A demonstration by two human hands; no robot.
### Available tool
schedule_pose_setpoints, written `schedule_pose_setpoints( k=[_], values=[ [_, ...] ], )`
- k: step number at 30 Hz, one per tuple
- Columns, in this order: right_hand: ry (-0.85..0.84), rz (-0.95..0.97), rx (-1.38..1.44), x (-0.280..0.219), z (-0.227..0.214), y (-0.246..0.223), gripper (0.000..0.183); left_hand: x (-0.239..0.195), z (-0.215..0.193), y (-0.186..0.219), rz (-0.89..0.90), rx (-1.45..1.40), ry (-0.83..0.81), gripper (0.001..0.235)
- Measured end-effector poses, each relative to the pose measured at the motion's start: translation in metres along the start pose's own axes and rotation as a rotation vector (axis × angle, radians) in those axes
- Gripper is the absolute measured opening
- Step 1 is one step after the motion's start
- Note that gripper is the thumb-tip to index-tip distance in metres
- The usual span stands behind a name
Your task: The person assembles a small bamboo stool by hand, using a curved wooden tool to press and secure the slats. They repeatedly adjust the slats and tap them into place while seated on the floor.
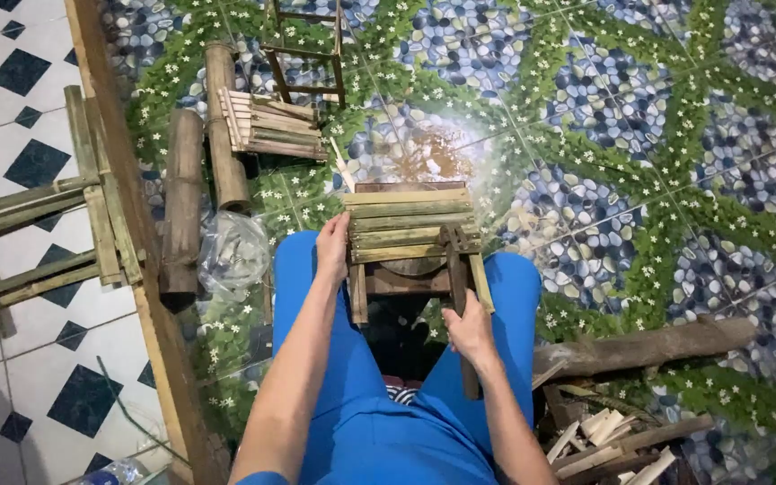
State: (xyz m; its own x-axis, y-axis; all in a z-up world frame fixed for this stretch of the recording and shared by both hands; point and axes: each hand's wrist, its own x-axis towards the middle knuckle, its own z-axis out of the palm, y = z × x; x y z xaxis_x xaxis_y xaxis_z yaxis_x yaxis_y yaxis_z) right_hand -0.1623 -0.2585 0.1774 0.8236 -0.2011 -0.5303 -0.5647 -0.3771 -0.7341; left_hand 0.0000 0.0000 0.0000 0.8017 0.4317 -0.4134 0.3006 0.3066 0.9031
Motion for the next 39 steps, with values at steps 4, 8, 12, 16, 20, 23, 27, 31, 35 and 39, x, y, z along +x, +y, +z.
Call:
schedule_pose_setpoints(
  k=[4, 8, 12, 16, 20, 23, 27, 31, 35, 39],
  values=[
    [0.024, -0.024, -0.048, 0.000, 0.002, -0.005, 0.021, 0.009, 0.016, 0.005, -0.021, -0.086, 0.004, 0.029],
    [0.106, -0.074, -0.034, -0.006, 0.011, -0.004, 0.030, 0.024, 0.020, -0.006, -0.032, -0.074, 0.037, 0.020],
    [0.094, -0.146, -0.004, -0.012, 0.015, -0.028, 0.015, 0.048, 0.023, -0.035, -0.071, -0.151, 0.021, 0.020],
    [0.036, -0.278, -0.085, -0.011, 0.032, -0.064, 0.024, 0.013, 0.023, 0.012, -0.060, -0.224, -0.036, 0.035],
    [-0.047, -0.299, -0.166, 0.004, 0.056, -0.090, 0.020, 0.036, 0.022, -0.008, -0.097, -0.191, -0.048, 0.026],
    [-0.112, -0.272, -0.263, 0.019, 0.074, -0.102, 0.018, 0.030, 0.023, -0.006, -0.094, -0.269, -0.049, 0.025],
    [-0.182, -0.198, -0.396, 0.037, 0.085, -0.092, 0.025, 0.051, 0.023, -0.038, -0.087, -0.394, -0.066, 0.023],
    [-0.185, -0.196, -0.388, 0.046, 0.084, -0.086, 0.030, 0.026, 0.025, -0.010, -0.076, -0.340, -0.068, 0.018],
    [-0.132, -0.218, -0.350, 0.039, 0.084, -0.107, 0.027, 0.026, 0.032, -0.009, -0.066, -0.333, -0.067, 0.026],
    [-0.170, -0.199, -0.355, 0.047, 0.087, -0.121, 0.023, 0.033, 0.033, -0.012, -0.207, -0.452, -0.145, 0.021]
  ],
)
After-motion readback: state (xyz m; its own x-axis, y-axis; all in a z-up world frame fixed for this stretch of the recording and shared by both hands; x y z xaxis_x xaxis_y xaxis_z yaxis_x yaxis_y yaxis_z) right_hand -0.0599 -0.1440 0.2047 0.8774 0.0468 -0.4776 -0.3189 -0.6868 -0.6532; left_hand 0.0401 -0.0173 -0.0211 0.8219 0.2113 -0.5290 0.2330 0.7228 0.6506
